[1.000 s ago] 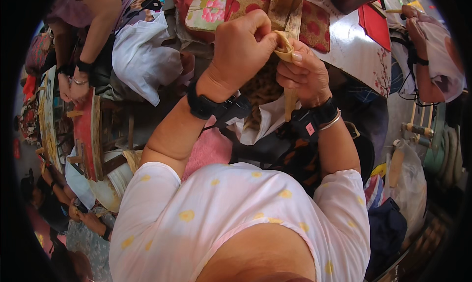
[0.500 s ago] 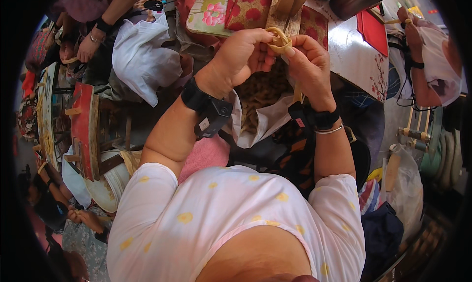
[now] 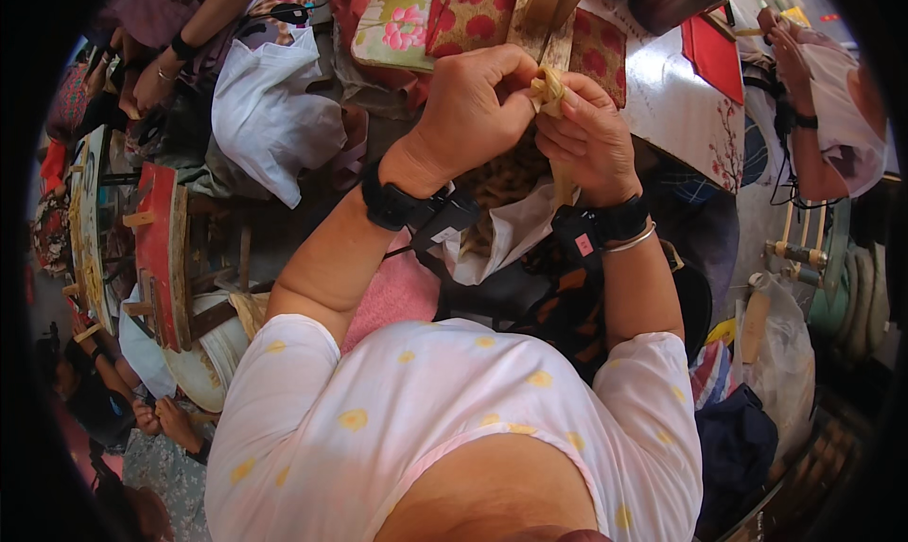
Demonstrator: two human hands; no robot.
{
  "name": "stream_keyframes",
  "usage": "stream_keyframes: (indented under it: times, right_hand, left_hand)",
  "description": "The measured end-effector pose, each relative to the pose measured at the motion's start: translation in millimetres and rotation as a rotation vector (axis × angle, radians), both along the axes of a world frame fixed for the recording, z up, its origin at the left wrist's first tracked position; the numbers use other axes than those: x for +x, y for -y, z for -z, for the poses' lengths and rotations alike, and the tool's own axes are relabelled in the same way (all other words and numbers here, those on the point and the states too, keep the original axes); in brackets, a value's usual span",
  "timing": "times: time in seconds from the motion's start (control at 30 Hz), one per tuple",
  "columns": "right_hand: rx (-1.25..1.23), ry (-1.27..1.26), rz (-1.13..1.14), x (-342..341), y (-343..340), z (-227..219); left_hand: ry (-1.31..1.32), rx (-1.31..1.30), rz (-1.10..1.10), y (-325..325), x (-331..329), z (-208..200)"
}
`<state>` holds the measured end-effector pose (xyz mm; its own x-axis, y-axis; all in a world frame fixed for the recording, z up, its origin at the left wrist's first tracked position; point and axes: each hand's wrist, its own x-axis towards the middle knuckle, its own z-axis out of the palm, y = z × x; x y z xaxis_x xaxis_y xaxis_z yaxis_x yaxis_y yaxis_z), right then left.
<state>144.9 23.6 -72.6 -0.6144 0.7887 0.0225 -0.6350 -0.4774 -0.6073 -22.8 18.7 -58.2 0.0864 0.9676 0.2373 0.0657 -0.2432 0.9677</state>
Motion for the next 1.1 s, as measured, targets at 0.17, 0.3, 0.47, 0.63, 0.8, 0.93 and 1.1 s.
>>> stream_keyframes:
  times: [0.17,0.3,0.47,0.63,0.8,0.93,1.1]
  right_hand:
    - [0.086,0.187,0.137,-2,2,-3]
    - [0.129,0.388,0.215,-11,5,-12]
    - [0.304,0.465,0.249,16,3,-24]
    - [0.502,0.794,0.4,32,0,-30]
    - [0.588,0.814,0.368,19,2,-26]
    - [0.687,0.973,0.295,18,1,-25]
    - [0.861,1.176,0.358,24,-22,-28]
  left_hand:
    - [-0.192,0.307,0.147,-2,-12,-6]
    - [-0.25,-0.064,0.231,-9,-18,-5]
    - [0.771,-0.612,0.549,-2,-29,-26]
    - [0.726,-0.463,0.709,-9,-38,-14]
    - [-0.299,0.154,0.261,-13,-33,-12]
    - [-0.563,0.24,0.395,-7,-23,-14]
    - [-0.612,0.179,0.307,-30,-27,-5]
